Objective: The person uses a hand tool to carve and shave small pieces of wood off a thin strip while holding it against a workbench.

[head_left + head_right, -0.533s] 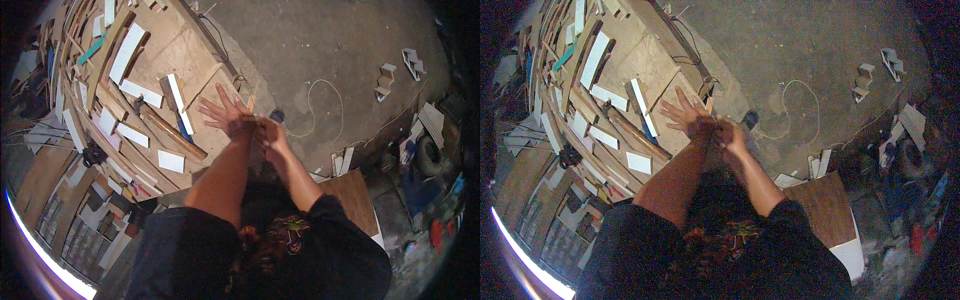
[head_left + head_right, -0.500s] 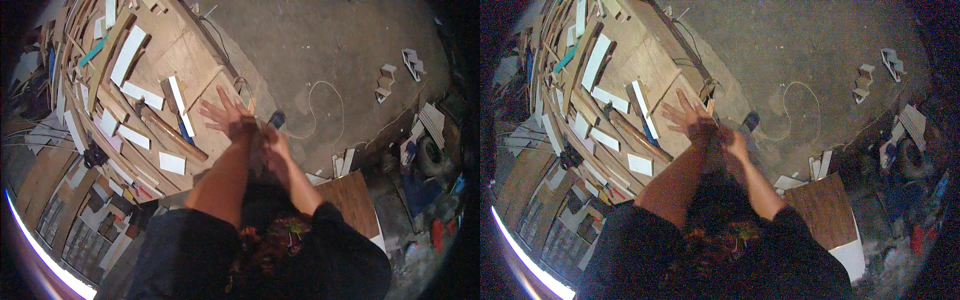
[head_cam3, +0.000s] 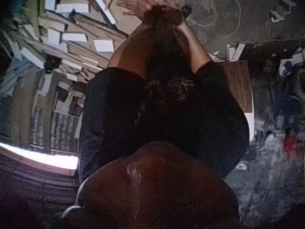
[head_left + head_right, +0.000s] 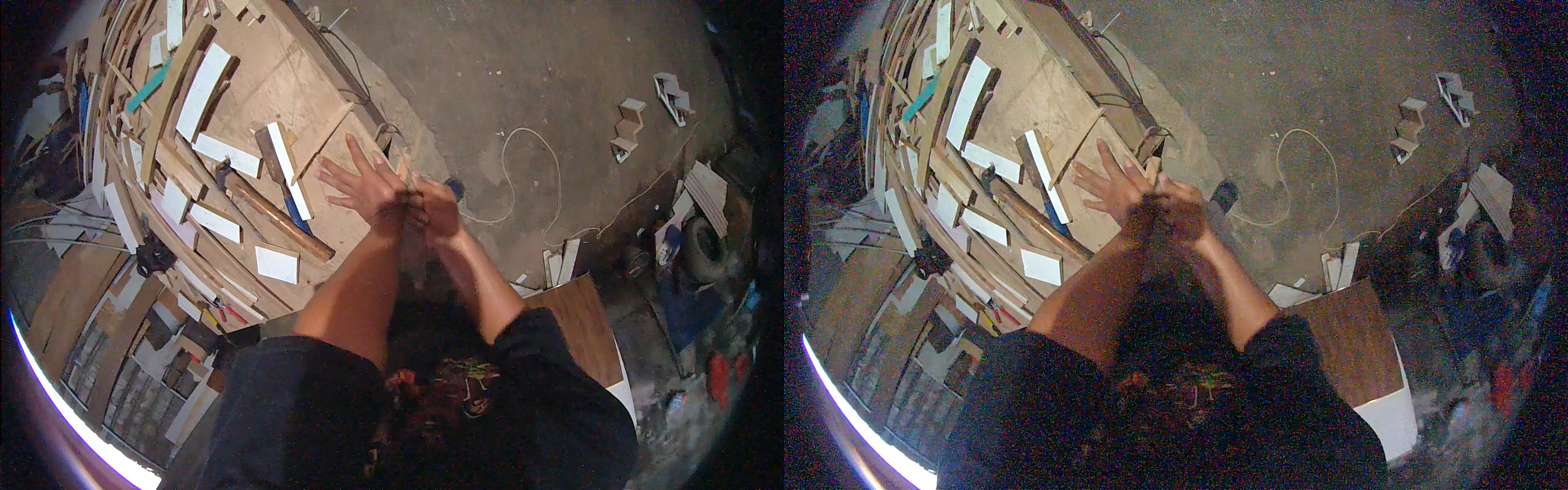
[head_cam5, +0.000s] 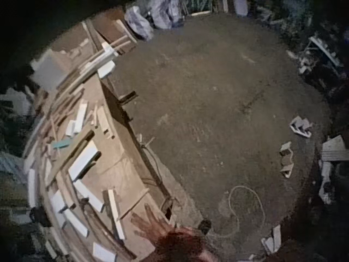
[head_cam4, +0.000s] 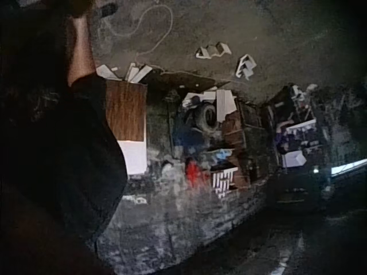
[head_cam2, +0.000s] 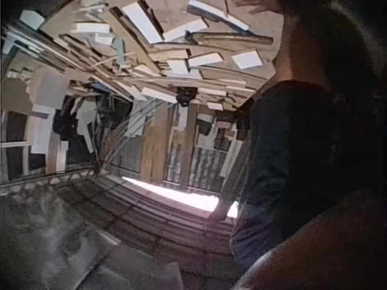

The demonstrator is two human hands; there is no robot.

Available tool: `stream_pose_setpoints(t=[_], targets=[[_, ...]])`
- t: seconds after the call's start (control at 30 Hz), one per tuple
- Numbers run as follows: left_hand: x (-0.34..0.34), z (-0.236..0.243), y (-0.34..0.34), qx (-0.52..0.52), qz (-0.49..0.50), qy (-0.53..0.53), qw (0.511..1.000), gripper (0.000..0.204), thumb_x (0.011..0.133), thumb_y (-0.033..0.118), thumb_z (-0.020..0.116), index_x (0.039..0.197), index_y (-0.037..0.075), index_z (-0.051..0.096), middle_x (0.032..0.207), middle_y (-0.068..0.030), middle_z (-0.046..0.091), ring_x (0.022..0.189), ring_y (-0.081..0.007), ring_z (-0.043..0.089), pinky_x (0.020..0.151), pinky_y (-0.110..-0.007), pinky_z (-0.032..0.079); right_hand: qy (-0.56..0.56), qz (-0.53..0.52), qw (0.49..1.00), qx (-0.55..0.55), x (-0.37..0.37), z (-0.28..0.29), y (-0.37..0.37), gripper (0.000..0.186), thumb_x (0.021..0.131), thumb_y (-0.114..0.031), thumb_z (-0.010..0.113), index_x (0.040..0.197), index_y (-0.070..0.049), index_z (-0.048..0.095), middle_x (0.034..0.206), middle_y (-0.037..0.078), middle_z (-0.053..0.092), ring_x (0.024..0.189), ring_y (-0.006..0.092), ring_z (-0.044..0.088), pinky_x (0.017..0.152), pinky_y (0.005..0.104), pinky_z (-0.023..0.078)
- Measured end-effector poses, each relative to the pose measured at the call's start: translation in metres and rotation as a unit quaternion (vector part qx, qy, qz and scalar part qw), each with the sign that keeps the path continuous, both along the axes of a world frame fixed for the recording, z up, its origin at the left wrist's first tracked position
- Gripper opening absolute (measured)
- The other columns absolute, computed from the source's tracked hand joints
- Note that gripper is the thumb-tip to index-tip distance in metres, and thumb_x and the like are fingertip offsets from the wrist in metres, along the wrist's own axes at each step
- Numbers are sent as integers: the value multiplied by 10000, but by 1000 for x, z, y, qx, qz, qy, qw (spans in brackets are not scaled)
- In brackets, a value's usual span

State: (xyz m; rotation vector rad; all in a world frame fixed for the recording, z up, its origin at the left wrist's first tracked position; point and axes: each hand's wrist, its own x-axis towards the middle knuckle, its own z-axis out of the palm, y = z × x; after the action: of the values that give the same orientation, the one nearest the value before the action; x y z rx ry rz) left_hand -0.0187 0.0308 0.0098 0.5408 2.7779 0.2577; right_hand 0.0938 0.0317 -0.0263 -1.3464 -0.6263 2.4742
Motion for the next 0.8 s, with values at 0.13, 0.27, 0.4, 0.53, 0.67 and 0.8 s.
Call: stream_pose_setpoints(t=[0.13, 0.27, 0.4, 0.53, 0.67, 0.8], targets=[[-3, 5, 4, -21, 12, 5, 1000, 674, 989, 287, 522, 1604, 266, 246, 1630, -334, 12, 1498, -552, -66, 1095, -791, 53, -86, 49, 992, 84, 19, 32, -18, 319, 994, -429, 583, 798, -179, 583, 583, -57, 479, 433, 87, 419, 374, 288, 260], [2, 0, 1, 5, 5, -5, 1000, 661, 989, 283, 505, 1601, 256, 257, 1631, -333, 4, 1496, -555, -70, 1104, -780, 43, -48, 8, 991, 121, -1, 15, -1, 312, 994, -426, 579, 809, -175, 598, 580, -60, 460, 444, 87, 426, 386, 274, 284], [-3, 3, 1, -14, 22, -14, 1000, 659, 988, 272, 497, 1602, 251, 259, 1631, -334, -6, 1495, -558, -71, 1102, -782, 38, -85, -21, 994, -68, 18, 39, -20, 314, 985, -415, 592, 787, -172, 598, 576, -51, 466, 455, 86, 430, 407, 256, 313], [5, 2, 5, -24, -2, -9, 1000, 667, 991, 281, 504, 1605, 254, 246, 1631, -333, -17, 1495, -558, -68, 1097, -789, 42, -89, -39, 992, 86, 12, -16, -17, 236, 985, -351, 592, 853, -157, 623, 663, -50, 535, 555, 52, 493, 427, 225, 352], [-1, 1, -2, -61, 13, -2, 998, 688, 992, 290, 522, 1610, 273, 219, 1628, -338, -28, 1493, -563, -60, 1095, -791, 52, -128, 27, 990, -53, 22, 22, -25, 201, 969, -312, 622, 887, -128, 642, 740, -43, 564, 654, 72, 548, 476, 246, 423], [-2, -8, -1, -33, -9, 16, 999, 697, 992, 284, 531, 1610, 290, 208, 1630, -333, -31, 1494, -563, -50, 1093, -794, 66, -148, -150, 977, -42, 2, 21, -19, 235, 952, -296, 649, 832, -95, 632, 734, -39, 564, 643, 107, 552, 521, 305, 461]])
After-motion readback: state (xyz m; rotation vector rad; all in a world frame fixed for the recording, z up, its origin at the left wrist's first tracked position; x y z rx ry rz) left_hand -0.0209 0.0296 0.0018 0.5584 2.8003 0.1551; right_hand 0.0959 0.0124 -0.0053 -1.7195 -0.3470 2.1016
